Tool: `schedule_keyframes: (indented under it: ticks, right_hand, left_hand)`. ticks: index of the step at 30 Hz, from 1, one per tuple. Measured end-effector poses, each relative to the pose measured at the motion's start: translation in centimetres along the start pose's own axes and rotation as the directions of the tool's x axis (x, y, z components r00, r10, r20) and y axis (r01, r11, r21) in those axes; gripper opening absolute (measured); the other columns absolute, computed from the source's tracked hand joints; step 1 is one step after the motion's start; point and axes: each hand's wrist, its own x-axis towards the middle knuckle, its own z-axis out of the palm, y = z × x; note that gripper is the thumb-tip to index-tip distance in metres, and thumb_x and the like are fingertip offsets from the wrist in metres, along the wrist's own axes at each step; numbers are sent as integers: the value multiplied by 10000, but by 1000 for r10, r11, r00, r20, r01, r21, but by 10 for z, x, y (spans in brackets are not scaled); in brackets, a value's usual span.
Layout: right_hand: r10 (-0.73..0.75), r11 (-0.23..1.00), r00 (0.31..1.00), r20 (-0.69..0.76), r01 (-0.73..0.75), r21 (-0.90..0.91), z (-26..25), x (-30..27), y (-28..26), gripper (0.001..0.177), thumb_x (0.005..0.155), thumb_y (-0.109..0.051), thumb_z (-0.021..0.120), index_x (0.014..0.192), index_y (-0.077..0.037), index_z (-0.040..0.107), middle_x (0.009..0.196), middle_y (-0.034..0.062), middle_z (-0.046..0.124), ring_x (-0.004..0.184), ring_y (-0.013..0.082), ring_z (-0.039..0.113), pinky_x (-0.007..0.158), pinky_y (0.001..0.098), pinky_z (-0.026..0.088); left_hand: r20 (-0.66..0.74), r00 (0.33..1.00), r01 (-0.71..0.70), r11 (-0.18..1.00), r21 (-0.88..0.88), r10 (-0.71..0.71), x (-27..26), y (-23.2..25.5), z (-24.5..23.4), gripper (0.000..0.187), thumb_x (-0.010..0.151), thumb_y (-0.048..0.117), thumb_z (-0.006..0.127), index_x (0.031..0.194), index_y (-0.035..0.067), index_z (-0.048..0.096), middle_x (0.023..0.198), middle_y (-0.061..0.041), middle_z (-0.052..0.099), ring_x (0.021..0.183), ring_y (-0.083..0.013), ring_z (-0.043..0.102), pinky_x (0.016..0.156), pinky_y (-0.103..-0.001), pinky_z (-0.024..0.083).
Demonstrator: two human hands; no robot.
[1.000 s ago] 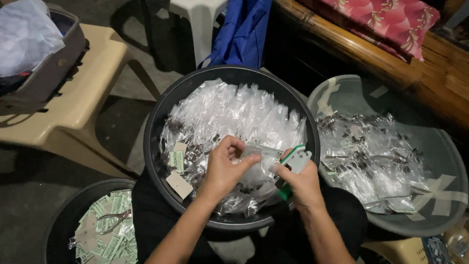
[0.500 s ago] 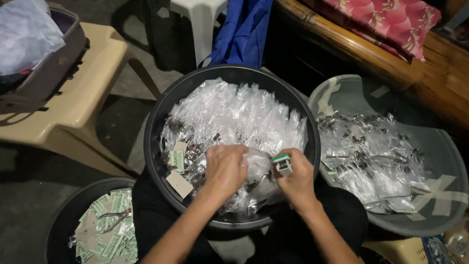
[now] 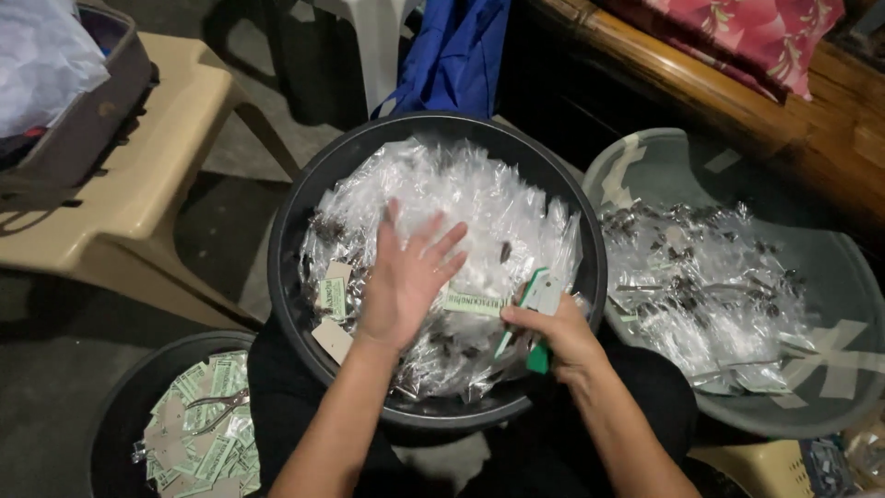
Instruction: Labeling and stapling small plastic bags containing small parts
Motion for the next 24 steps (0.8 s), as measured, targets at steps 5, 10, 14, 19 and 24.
schedule_keyframes:
  ticks: [5,10,14,19,24]
  right_hand:
    - [27,988,996,90,-40,148,-5,-8,-10,320,662,-34,879,920,-28,690,739,112,702,683,226,685,678,327,520]
    - [-351,871,933,82,357,-337,-19,-11,-28,300,777,-121,889,920,4,656,812,108,678,804,194,596,728,339,488]
    - [-513,626,807,294,586,-514,-8,-31,-55,401,639,14,865,991,-110,720,831,72,795,813,186,745,770,342,566]
    - [-505,632,809,301,584,-510,-46,-10,-66,513,510,82,828,981,-86,713,733,57,763,716,140,677,684,352,553]
    - [-630,289,759,163,425,-858,-119,34,-134,271,860,-123,824,1060,-65,650,966,66,650,771,168,604,636,251,524]
  left_hand:
    - [157,981,-110,338,935,-117,-24,-14,14,1166,717,142,850,1620,122,114,1281,-264,581,1207,-480,559,1029,-588,467]
    - [201,970,-178,168,970,-134,-16,-36,-7,922,787,30,749,1583,115,292,978,-185,765,998,-441,721,844,-493,568]
    - [136,967,-104,155,982,-216,-7,-50,-11,843,692,95,802,1458,246,484,905,-64,782,923,-335,740,801,-406,564]
    - [211,918,-107,303,947,-335,-9,-69,-29,487,690,304,865,1016,15,647,720,-204,678,719,-296,606,657,-436,459]
    - [-6,863,159,261,952,-505,-31,-99,-125,212,791,154,832,991,91,800,975,-37,815,925,-105,770,842,-228,601]
